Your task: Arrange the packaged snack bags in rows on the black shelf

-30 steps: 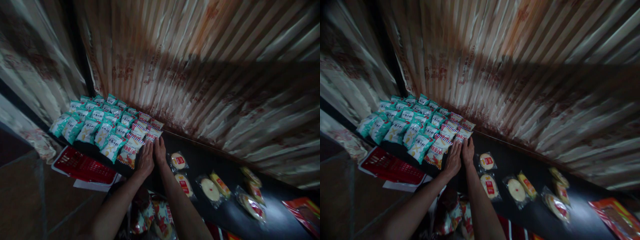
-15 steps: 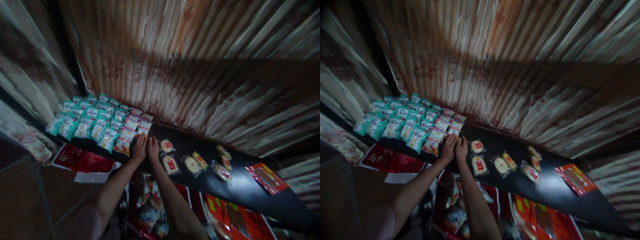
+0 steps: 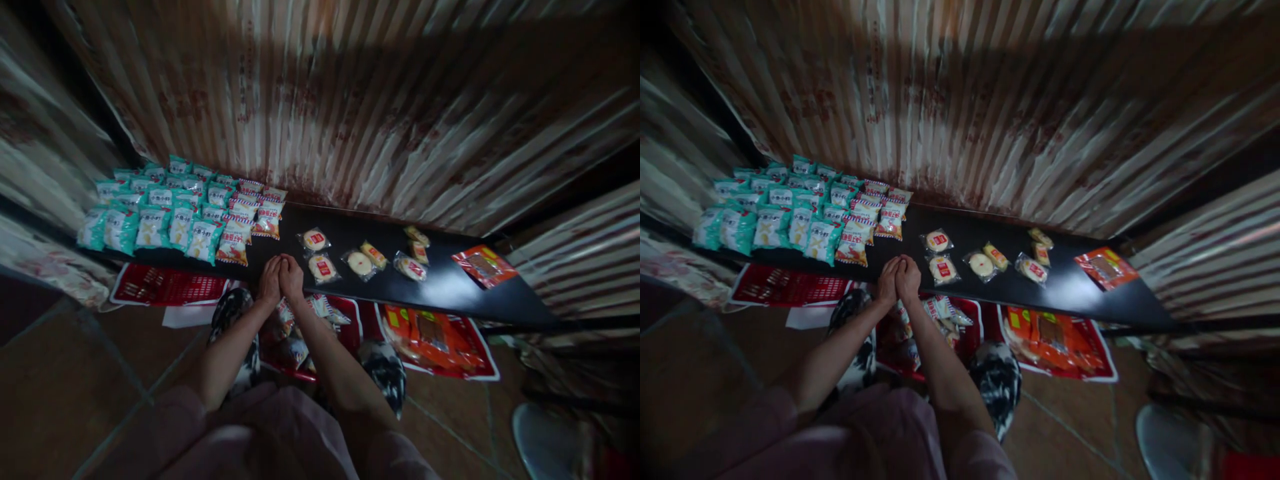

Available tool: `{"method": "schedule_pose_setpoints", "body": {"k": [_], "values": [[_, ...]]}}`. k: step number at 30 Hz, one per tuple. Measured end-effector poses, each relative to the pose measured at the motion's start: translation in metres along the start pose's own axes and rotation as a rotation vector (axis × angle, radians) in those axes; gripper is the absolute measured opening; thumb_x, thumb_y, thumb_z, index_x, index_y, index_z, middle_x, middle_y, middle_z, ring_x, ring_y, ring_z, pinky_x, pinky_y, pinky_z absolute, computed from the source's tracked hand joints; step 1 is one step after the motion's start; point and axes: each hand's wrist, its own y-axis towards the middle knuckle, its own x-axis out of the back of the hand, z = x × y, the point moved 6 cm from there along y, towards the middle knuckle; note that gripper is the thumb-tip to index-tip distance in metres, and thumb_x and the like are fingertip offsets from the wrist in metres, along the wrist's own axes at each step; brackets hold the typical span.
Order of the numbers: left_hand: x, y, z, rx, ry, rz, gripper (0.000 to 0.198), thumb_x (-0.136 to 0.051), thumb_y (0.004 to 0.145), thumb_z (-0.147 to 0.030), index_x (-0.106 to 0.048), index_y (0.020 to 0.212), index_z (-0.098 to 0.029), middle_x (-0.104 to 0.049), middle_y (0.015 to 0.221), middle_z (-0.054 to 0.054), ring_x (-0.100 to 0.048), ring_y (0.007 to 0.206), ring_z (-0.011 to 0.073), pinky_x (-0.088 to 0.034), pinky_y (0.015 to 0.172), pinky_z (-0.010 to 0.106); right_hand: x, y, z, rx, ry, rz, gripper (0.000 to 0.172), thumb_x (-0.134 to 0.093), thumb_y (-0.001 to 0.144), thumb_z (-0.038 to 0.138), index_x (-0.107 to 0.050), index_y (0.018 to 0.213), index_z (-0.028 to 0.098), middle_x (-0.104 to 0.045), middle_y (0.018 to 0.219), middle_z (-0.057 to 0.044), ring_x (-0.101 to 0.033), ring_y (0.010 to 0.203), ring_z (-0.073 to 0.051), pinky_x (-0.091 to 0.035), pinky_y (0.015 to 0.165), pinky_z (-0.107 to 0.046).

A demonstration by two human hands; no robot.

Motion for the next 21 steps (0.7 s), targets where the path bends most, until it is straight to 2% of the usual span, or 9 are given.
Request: {"method": "schedule_pose_setpoints", "body": {"k": [5, 9, 14, 16, 18, 21], "values": [[-0.001, -0.032, -0.012, -0.021, 0.015, 0.056, 0.042, -0.044, 0.087, -0.013, -0.049, 0.129, -0.016, -0.051, 0.136, 0.009, -0.037, 0.135, 0.0196, -0.033, 0.114, 0.037, 0.009, -0.027, -0.007, 0.037, 0.000, 0.015, 0.035, -0.037, 0.087, 0.024, -0.066, 0.103, 0.015, -0.068, 0.105, -0.009, -0.061, 0.099, -0.017, -0.045, 0.093, -0.030], [0.001, -0.056, -0.023, -0.068, 0.009, 0.087, 0.045, -0.042, 0.088, -0.015, -0.044, 0.133, -0.018, -0.049, 0.139, 0.007, -0.027, 0.140, 0.0175, -0.030, 0.115, 0.035, 0.019, -0.052, -0.009, 0.195, -0.027, 0.018, 0.035, -0.036, 0.087, 0.022, -0.064, 0.107, 0.017, -0.065, 0.113, -0.010, -0.057, 0.108, -0.018, -0.042, 0.100, -0.034], [-0.015, -0.096, -0.017, -0.063, 0.016, 0.186, 0.050, -0.043, 0.089, -0.020, -0.037, 0.138, -0.014, -0.041, 0.145, 0.011, -0.025, 0.141, 0.0192, -0.029, 0.115, 0.037, 0.026, -0.088, -0.027, 0.319, -0.090, 0.034, 0.035, -0.040, 0.085, 0.018, -0.064, 0.111, 0.018, -0.059, 0.121, -0.011, -0.051, 0.115, -0.019, -0.042, 0.101, -0.037], [-0.025, -0.111, -0.013, -0.085, 0.024, 0.246, 0.050, -0.045, 0.088, -0.020, -0.038, 0.137, -0.012, -0.043, 0.143, 0.013, -0.026, 0.141, 0.0206, -0.028, 0.116, 0.039, 0.023, -0.099, -0.043, 0.294, -0.139, 0.093, 0.034, -0.043, 0.084, 0.018, -0.065, 0.109, 0.019, -0.059, 0.120, -0.011, -0.051, 0.114, -0.020, -0.042, 0.100, -0.037], [-0.033, -0.121, -0.008, -0.100, 0.027, 0.295, 0.047, -0.045, 0.087, -0.017, -0.042, 0.133, -0.010, -0.047, 0.139, 0.015, -0.027, 0.140, 0.0212, -0.029, 0.115, 0.040, 0.018, -0.105, -0.063, 0.194, -0.194, 0.152, 0.035, -0.042, 0.083, 0.015, -0.065, 0.109, 0.018, -0.060, 0.117, -0.011, -0.052, 0.112, -0.021, -0.041, 0.100, -0.036], [-0.039, -0.123, 0.006, 0.038, 0.042, 0.319, 0.050, -0.047, 0.080, -0.011, -0.045, 0.130, -0.009, -0.043, 0.142, 0.018, -0.028, 0.140, 0.0245, -0.030, 0.114, 0.044, 0.015, -0.109, -0.091, 0.054, -0.254, 0.183, 0.044, -0.043, 0.076, 0.009, -0.061, 0.116, 0.014, -0.058, 0.120, -0.014, -0.052, 0.114, -0.023, -0.040, 0.101, -0.038]]}}
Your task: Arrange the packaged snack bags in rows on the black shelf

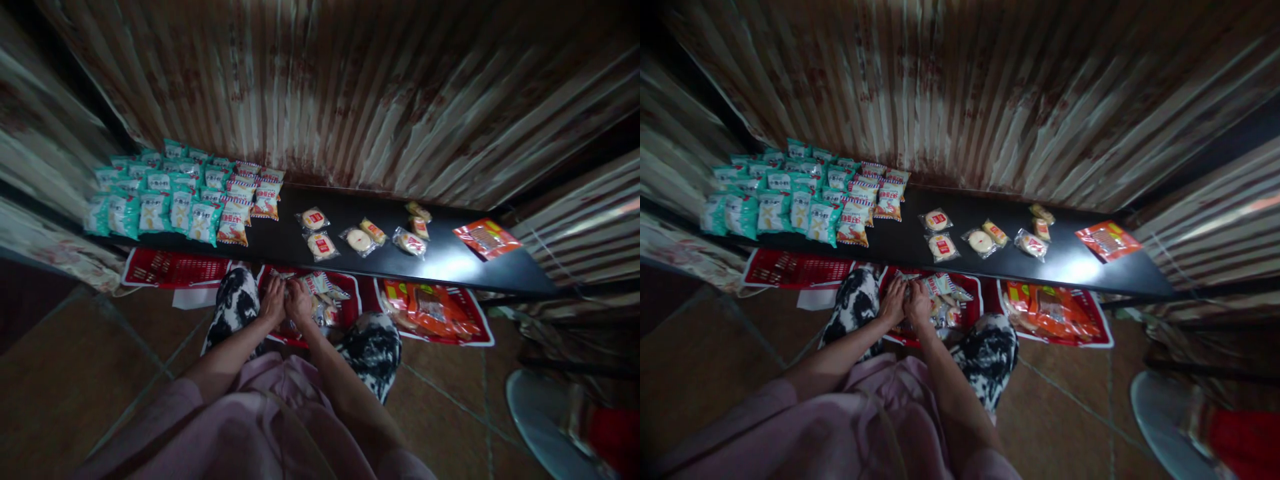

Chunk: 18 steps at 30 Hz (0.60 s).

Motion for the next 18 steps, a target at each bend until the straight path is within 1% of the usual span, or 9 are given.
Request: {"method": "schedule_pose_setpoints", "body": {"k": [3, 6, 9, 11, 13, 15, 18], "values": [[-0.003, 0.002, 0.014, 0.165, -0.030, 0.022, 0.056, -0.048, 0.073, -0.006, -0.046, 0.129, -0.008, -0.039, 0.144, 0.020, -0.032, 0.138, 0.0268, -0.029, 0.113, 0.046, -0.007, 0.002, -0.017, -0.041, 0.000, 0.041, 0.054, -0.044, 0.070, 0.005, -0.057, 0.122, 0.013, -0.060, 0.120, -0.013, -0.054, 0.112, -0.023, -0.042, 0.099, -0.037], [-0.007, 0.003, 0.021, 0.217, -0.049, 0.035, 0.054, -0.049, 0.071, -0.005, -0.050, 0.125, -0.009, -0.041, 0.143, 0.020, -0.035, 0.136, 0.0278, -0.031, 0.112, 0.047, -0.012, 0.004, -0.027, -0.055, 0.004, 0.092, 0.057, -0.045, 0.069, 0.005, -0.056, 0.124, 0.015, -0.060, 0.123, -0.012, -0.055, 0.113, -0.023, -0.041, 0.101, -0.037], [-0.010, 0.002, 0.026, 0.263, -0.068, 0.026, 0.052, -0.053, 0.069, -0.008, -0.052, 0.121, -0.007, -0.040, 0.143, 0.022, -0.032, 0.138, 0.0305, -0.029, 0.112, 0.047, -0.019, 0.003, -0.031, -0.062, 0.013, 0.137, 0.055, -0.048, 0.069, 0.006, -0.058, 0.122, 0.016, -0.061, 0.123, -0.011, -0.055, 0.114, -0.023, -0.039, 0.103, -0.037], [-0.012, 0.002, 0.030, 0.300, -0.085, 0.012, 0.056, -0.055, 0.068, -0.008, -0.050, 0.124, -0.007, -0.040, 0.143, 0.022, -0.031, 0.138, 0.0312, -0.029, 0.112, 0.047, -0.024, 0.000, -0.032, -0.069, 0.024, 0.158, 0.054, -0.050, 0.069, 0.006, -0.059, 0.121, 0.018, -0.061, 0.124, -0.009, -0.055, 0.115, -0.022, -0.040, 0.102, -0.035], [-0.012, 0.004, 0.034, 0.341, -0.105, -0.003, 0.060, -0.054, 0.068, -0.007, -0.047, 0.128, -0.008, -0.043, 0.140, 0.022, -0.035, 0.135, 0.0309, -0.031, 0.111, 0.048, -0.028, -0.003, -0.033, -0.082, 0.035, 0.161, 0.054, -0.050, 0.068, 0.006, -0.060, 0.120, 0.019, -0.059, 0.127, -0.008, -0.053, 0.119, -0.021, -0.039, 0.103, -0.035], [-0.012, 0.005, 0.038, 0.381, -0.131, -0.016, 0.057, -0.053, 0.072, -0.008, -0.046, 0.129, -0.008, -0.048, 0.134, 0.022, -0.041, 0.131, 0.0304, -0.034, 0.108, 0.047, -0.029, -0.006, -0.035, -0.101, 0.045, 0.152, 0.051, -0.050, 0.069, 0.006, -0.060, 0.118, 0.019, -0.058, 0.128, -0.009, -0.051, 0.121, -0.021, -0.039, 0.104, -0.036], [-0.010, 0.009, 0.042, 0.416, -0.189, -0.023, 0.047, -0.056, 0.076, -0.015, -0.053, 0.122, -0.007, -0.057, 0.121, 0.020, -0.050, 0.122, 0.0307, -0.040, 0.103, 0.045, -0.025, -0.008, -0.038, -0.133, 0.057, 0.127, 0.047, -0.051, 0.071, 0.009, -0.061, 0.116, 0.017, -0.059, 0.125, -0.011, -0.054, 0.117, -0.022, -0.039, 0.103, -0.038]]}}
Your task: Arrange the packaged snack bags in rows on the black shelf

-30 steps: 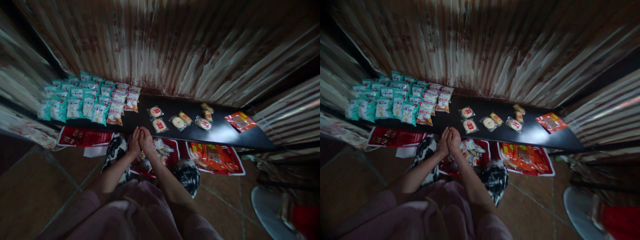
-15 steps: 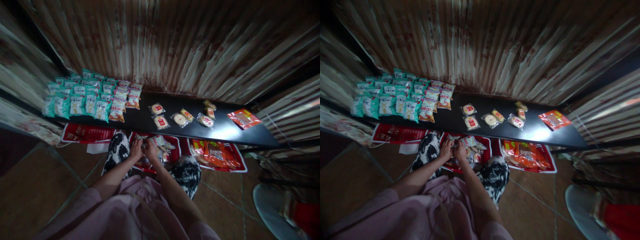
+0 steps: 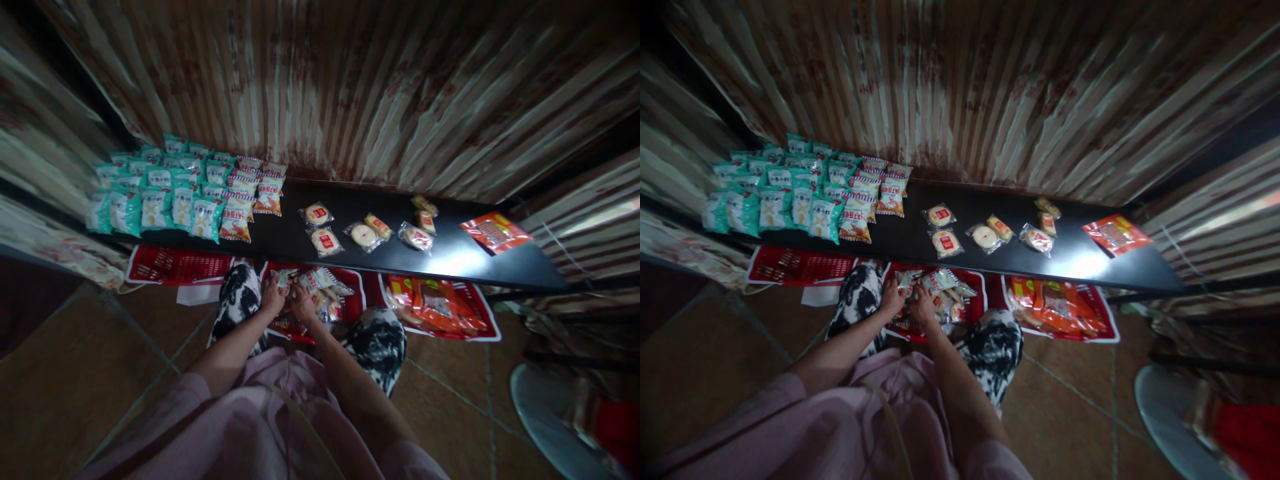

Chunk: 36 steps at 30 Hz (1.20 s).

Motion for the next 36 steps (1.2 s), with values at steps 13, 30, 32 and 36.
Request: {"method": "schedule_pose_setpoints", "body": {"k": [13, 30, 32, 36], "values": [[0.003, -0.001, 0.001, 0.058, -0.376, 0.049, 0.033, -0.067, 0.071, -0.011, -0.064, 0.103, -0.016, -0.069, 0.094, 0.004, -0.065, 0.087, 0.0156, -0.052, 0.082, 0.029, 0.006, -0.016, 0.003, -0.090, 0.094, -0.060, 0.034, -0.056, 0.075, 0.023, -0.066, 0.107, 0.019, -0.065, 0.113, -0.009, -0.059, 0.106, -0.023, -0.044, 0.095, -0.038], [0.020, -0.009, -0.015, 0.163, -0.487, -0.013, 0.019, -0.058, 0.081, -0.018, -0.064, 0.098, -0.015, -0.071, 0.091, 0.006, -0.067, 0.083, 0.0170, -0.052, 0.076, 0.027, 0.004, -0.047, 0.007, -0.070, 0.241, -0.022, 0.040, -0.049, 0.076, 0.022, -0.064, 0.113, 0.019, -0.071, 0.103, -0.008, -0.067, 0.093, -0.022, -0.052, 0.088, -0.036], [0.025, -0.010, -0.018, 0.158, -0.458, -0.028, 0.020, -0.056, 0.082, -0.021, -0.065, 0.100, -0.017, -0.071, 0.094, 0.006, -0.066, 0.086, 0.0175, -0.051, 0.079, 0.028, 0.009, -0.044, 0.009, -0.051, 0.220, -0.072, 0.039, -0.050, 0.075, 0.024, -0.065, 0.111, 0.018, -0.070, 0.107, -0.009, -0.066, 0.099, -0.023, -0.051, 0.091, -0.037], [0.033, -0.011, -0.028, 0.132, -0.415, -0.035, 0.027, -0.055, 0.083, -0.025, -0.064, 0.108, -0.020, -0.070, 0.101, 0.005, -0.064, 0.092, 0.0182, -0.048, 0.084, 0.030, 0.013, -0.037, 0.008, -0.021, 0.229, -0.170, 0.040, -0.049, 0.078, 0.028, -0.063, 0.114, 0.017, -0.068, 0.113, -0.011, -0.064, 0.105, -0.024, -0.049, 0.093, -0.039]]}}
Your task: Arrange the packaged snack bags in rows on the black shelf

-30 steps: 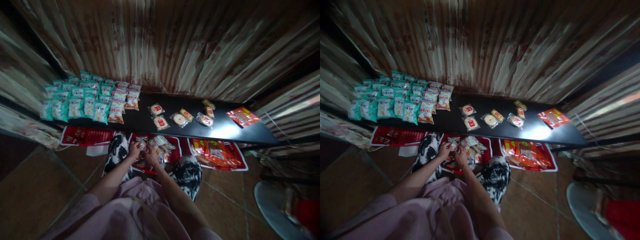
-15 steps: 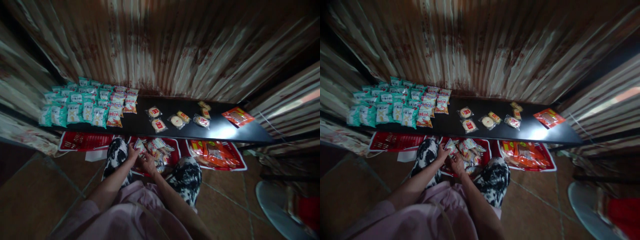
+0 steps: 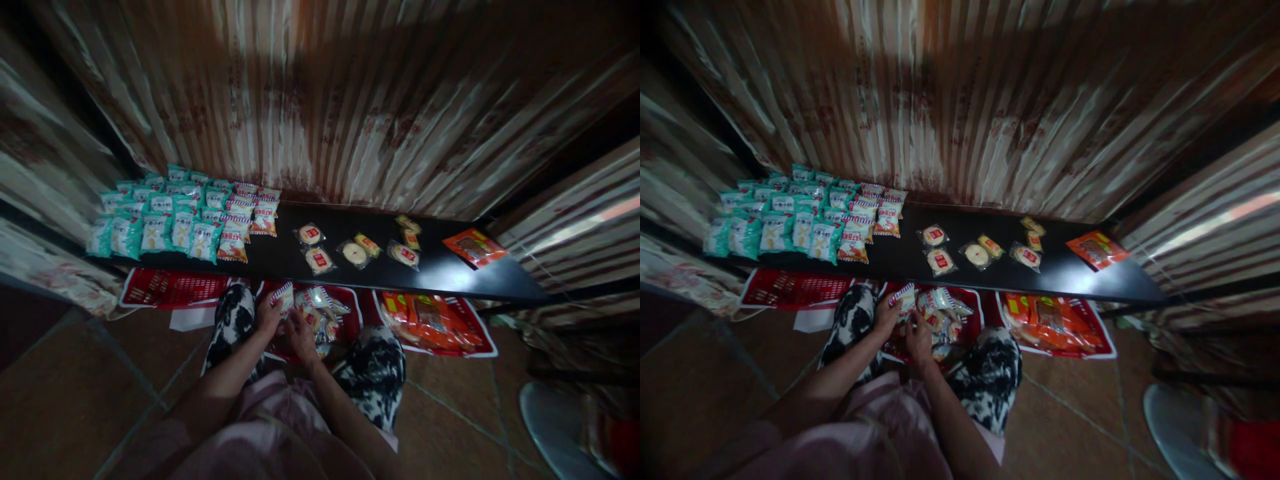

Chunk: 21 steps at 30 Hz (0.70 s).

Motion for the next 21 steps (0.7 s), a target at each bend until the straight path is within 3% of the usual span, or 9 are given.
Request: {"method": "schedule_pose_setpoints", "body": {"k": [7, 11, 21], "values": [[0.011, -0.006, -0.018, -0.021, -0.011, 0.000, 0.022, -0.059, 0.079, -0.031, -0.069, 0.096, -0.022, -0.071, 0.092, 0.004, -0.064, 0.089, 0.0201, -0.046, 0.083, 0.030, 0.013, 0.004, -0.006, -0.037, 0.013, -0.066, 0.048, -0.050, 0.080, 0.044, -0.061, 0.114, 0.013, -0.068, 0.109, -0.016, -0.063, 0.101, -0.029, -0.047, 0.092, -0.046], [0.015, -0.006, -0.017, -0.012, -0.088, -0.001, 0.017, -0.061, 0.075, -0.032, -0.069, 0.084, -0.020, -0.070, 0.079, 0.003, -0.064, 0.078, 0.0189, -0.047, 0.076, 0.028, 0.025, 0.003, -0.003, -0.085, 0.116, -0.065, 0.056, -0.052, 0.078, 0.054, -0.061, 0.115, 0.013, -0.067, 0.110, -0.015, -0.064, 0.096, -0.026, -0.050, 0.087, -0.041], [0.014, -0.007, -0.014, 0.075, -0.331, -0.048, 0.030, -0.064, 0.066, -0.045, -0.067, 0.075, -0.016, -0.067, 0.066, 0.001, -0.063, 0.065, 0.0167, -0.048, 0.063, 0.026, 0.037, -0.002, 0.023, -0.169, 0.360, 0.151, 0.051, -0.065, 0.069, 0.058, -0.069, 0.100, 0.018, -0.071, 0.089, -0.005, -0.063, 0.084, -0.022, -0.050, 0.079, -0.036]]}}
